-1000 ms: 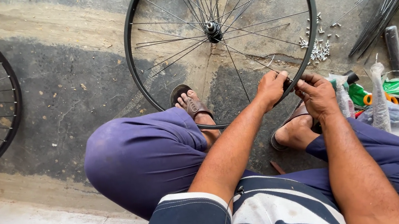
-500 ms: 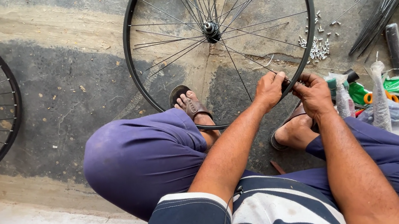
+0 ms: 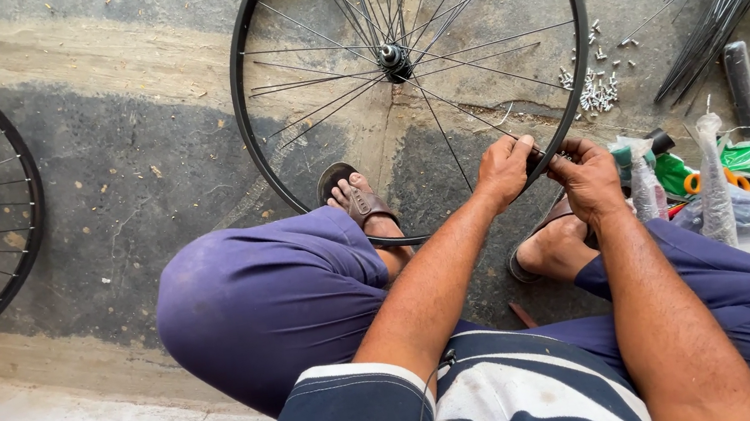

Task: The person inserts bicycle spokes into the hub and rim, then secures them with nipples. The person works on a single wheel, methodically threading each spoke and tightening it by hand.

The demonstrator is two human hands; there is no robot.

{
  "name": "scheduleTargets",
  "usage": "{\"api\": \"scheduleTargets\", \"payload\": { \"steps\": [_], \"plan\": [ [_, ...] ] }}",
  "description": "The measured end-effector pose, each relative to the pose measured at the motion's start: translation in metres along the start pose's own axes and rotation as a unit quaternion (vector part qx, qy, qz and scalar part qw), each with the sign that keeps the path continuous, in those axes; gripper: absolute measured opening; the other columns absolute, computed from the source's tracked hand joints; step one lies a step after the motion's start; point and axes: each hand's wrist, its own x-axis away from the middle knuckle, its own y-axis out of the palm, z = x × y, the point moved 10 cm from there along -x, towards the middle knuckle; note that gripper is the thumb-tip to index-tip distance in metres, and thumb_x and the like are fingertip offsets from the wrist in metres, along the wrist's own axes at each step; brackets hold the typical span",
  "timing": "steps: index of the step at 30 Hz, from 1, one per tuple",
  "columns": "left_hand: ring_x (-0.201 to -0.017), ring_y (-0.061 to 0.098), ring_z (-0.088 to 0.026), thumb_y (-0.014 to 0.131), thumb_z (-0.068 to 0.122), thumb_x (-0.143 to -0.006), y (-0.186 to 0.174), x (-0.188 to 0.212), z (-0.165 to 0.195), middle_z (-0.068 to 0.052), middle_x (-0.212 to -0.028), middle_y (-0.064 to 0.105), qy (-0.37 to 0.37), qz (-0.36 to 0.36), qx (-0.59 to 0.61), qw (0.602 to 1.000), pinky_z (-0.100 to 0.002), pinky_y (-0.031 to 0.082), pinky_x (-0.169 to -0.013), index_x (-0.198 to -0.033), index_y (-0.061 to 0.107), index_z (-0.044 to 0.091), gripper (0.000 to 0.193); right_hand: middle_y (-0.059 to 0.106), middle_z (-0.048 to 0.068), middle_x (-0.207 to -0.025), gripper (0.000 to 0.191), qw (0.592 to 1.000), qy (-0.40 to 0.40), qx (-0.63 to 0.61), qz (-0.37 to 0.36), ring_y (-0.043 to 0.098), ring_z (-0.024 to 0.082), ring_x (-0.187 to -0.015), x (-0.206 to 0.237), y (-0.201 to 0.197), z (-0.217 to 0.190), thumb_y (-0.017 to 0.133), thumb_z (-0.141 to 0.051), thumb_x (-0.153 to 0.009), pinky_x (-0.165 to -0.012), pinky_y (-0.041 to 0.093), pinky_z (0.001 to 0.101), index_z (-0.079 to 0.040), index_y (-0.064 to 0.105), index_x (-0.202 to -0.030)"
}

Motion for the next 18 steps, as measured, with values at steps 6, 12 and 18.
{"api": "scheduleTargets", "payload": {
  "steps": [6, 12, 18],
  "plan": [
    [-0.079, 0.069, -0.018, 0.055, 0.041, -0.101, 0.0, 0.0, -0.002, -0.009, -0.088, 0.074, -0.019, -0.001, -0.014, 1.0, -0.037, 0.057, -0.071, -0.101, 0.07, 0.003, 0.041, 0.071, 0.01, -0.106, 0.033, 0.999, 0.007, -0.016, -0.03, 0.071, 0.016, -0.093, 0.003, 0.004, 0.0, 0.071, -0.001, -0.093, -0.087, 0.06, 0.0289, 0.003, 0.062, -0.125],
    [-0.079, 0.07, -0.019, 0.058, 0.04, -0.099, 0.001, -0.004, -0.006, -0.009, -0.089, 0.075, -0.028, -0.002, -0.004, 1.0, -0.037, 0.056, -0.071, -0.1, 0.072, 0.002, 0.04, 0.071, 0.011, -0.107, 0.032, 0.999, 0.01, -0.02, -0.024, 0.071, 0.017, -0.094, 0.003, 0.003, -0.001, 0.071, -0.001, -0.095, -0.087, 0.06, 0.0303, 0.003, 0.061, -0.126],
    [-0.079, 0.069, -0.018, 0.059, 0.04, -0.099, 0.002, -0.002, -0.005, -0.009, -0.088, 0.075, -0.034, -0.007, 0.013, 0.999, -0.038, 0.057, -0.07, -0.1, 0.072, 0.002, 0.04, 0.071, 0.011, -0.106, 0.031, 1.0, 0.017, -0.013, -0.01, 0.072, 0.017, -0.093, 0.003, 0.001, 0.001, 0.07, -0.001, -0.095, -0.087, 0.061, 0.03, 0.003, 0.061, -0.124]
  ]
}}
